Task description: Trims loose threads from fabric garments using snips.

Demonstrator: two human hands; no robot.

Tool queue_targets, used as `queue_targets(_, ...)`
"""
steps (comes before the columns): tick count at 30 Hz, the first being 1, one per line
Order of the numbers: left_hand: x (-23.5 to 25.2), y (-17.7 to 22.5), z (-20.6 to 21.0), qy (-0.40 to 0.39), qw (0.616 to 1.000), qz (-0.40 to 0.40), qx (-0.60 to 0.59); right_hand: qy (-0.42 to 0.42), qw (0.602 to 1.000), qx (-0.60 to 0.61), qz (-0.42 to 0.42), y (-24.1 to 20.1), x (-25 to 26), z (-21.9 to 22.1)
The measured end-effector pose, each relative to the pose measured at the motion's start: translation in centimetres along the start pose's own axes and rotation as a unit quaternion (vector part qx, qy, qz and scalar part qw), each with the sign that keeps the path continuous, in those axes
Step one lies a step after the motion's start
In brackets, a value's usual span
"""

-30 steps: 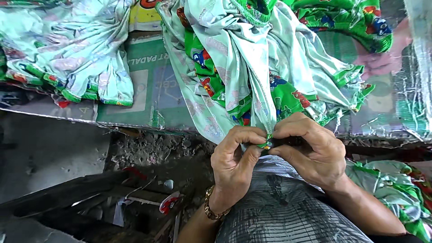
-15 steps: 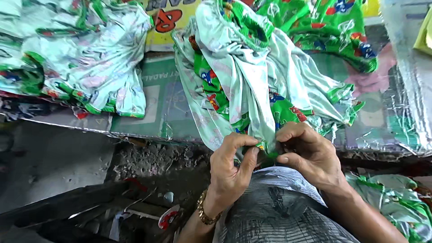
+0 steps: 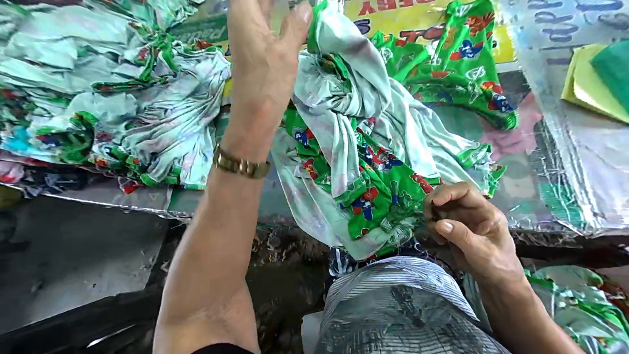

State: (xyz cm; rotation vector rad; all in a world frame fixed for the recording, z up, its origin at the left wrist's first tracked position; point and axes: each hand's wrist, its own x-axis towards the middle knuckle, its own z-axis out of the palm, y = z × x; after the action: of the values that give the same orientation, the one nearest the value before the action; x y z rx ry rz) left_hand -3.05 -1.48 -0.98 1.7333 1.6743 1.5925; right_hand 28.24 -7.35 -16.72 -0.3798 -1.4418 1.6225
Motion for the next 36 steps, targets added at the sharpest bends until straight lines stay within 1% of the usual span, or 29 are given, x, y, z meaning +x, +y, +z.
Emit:
queue_targets(1, -1.2, 0.6, -0.3, -0.029, 0.996, 0.029, 0.084, -0.005, 1.0, 0.003, 0.0, 0.1, 0.1, 0.0)
queue_targets(2, -3.1, 1.4, -0.3, -0.081, 0.984, 0.061, 0.148, -0.009, 1.0, 0.008, 0.0, 0.2, 0.1, -0.1)
queue_targets(3, -5.6, 1.9, -0.1, -0.147, 0.967, 0.095, 0.187, -0.016, 1.0, 0.013, 0.001, 0.2, 0.1, -0.1)
queue_targets(5, -10.5, 1.5, 0.6, -0.285, 0.918, 0.127, 0.245, -0.031, 0.999, 0.015, 0.002, 0.2, 0.3, -0.3)
queue_targets(6, -12.4, 0.7, 1.0, -0.315, 0.895, 0.131, 0.289, -0.035, 0.999, 0.007, 0.002, 0.2, 0.5, -0.4)
queue_targets(7, -13.9, -0.1, 1.2, -0.316, 0.881, 0.129, 0.328, -0.038, 0.999, -0.002, 0.001, 0.1, 0.6, -0.4)
queue_targets(8, -15.0, -1.0, 1.2, -0.297, 0.883, 0.119, 0.344, -0.043, 0.999, -0.013, 0.001, 0.1, 0.8, -0.3)
queue_targets(9, -15.8, -1.6, 1.1, -0.256, 0.903, 0.101, 0.329, -0.048, 0.999, -0.023, 0.002, 0.1, 1.1, -0.1)
queue_targets(10, -16.5, -1.9, 0.8, -0.208, 0.932, 0.072, 0.288, -0.051, 0.998, -0.035, 0.003, 0.0, 1.4, 0.2)
queue_targets(12, -17.8, -1.8, 0.9, -0.104, 0.986, 0.018, 0.129, -0.05, 0.996, -0.08, -0.003, 0.0, 2.1, 0.9)
queue_targets(13, -18.5, -1.6, 1.3, -0.055, 0.998, -0.007, 0.029, -0.05, 0.993, -0.11, -0.017, 0.1, 2.5, 1.4)
queue_targets(14, -19.3, -1.3, 2.0, -0.015, 0.997, -0.032, -0.065, -0.049, 0.989, -0.137, -0.038, 0.3, 2.9, 2.0)
queue_targets(16, -20.6, -0.6, 3.4, 0.033, 0.977, -0.07, -0.2, -0.054, 0.981, -0.172, -0.076, 0.6, 3.6, 3.3)
queue_targets(18, -21.8, -0.2, 4.7, 0.05, 0.949, -0.095, -0.297, -0.062, 0.979, -0.173, -0.091, 0.9, 4.0, 4.6)
queue_targets(20, -22.6, 0.0, 5.8, 0.059, 0.911, -0.12, -0.39, -0.061, 0.979, -0.166, -0.1, 1.0, 4.2, 5.5)
queue_targets(22, -23.1, -0.2, 6.3, 0.07, 0.882, -0.138, -0.446, -0.056, 0.98, -0.156, -0.109, 1.1, 4.2, 5.6)
queue_targets(23, -23.3, -0.4, 6.3, 0.077, 0.882, -0.137, -0.444, -0.054, 0.981, -0.152, -0.111, 1.1, 4.3, 5.3)
queue_targets(25, -23.6, -0.6, 5.9, 0.098, 0.905, -0.115, -0.399, -0.047, 0.981, -0.154, -0.108, 0.9, 4.2, 4.3)
queue_targets(28, -24.2, -0.8, 4.8, 0.143, 0.951, -0.047, -0.268, -0.025, 0.978, -0.182, -0.095, 0.6, 3.5, 2.9)
queue_targets(31, -25.3, -0.9, 3.9, 0.146, 0.974, 0.021, -0.172, -0.03, 0.971, -0.218, -0.089, 0.4, 2.5, 2.1)
queue_targets(32, -25.7, -0.9, 3.9, 0.134, 0.979, 0.029, -0.152, -0.041, 0.963, -0.252, -0.087, 0.3, 2.2, 2.0)
queue_targets(33, -26.0, -1.1, 4.0, 0.12, 0.985, 0.027, -0.121, -0.058, 0.946, -0.31, -0.077, 0.3, 1.8, 1.9)
queue_targets(35, -26.5, -1.9, 4.4, 0.09, 0.995, -0.002, -0.042, -0.096, 0.889, -0.443, -0.064, 0.2, 1.4, 2.0)
queue_targets(36, -26.7, -2.3, 4.7, 0.084, 0.996, -0.012, -0.006, -0.11, 0.868, -0.48, -0.06, 0.0, 1.3, 2.1)
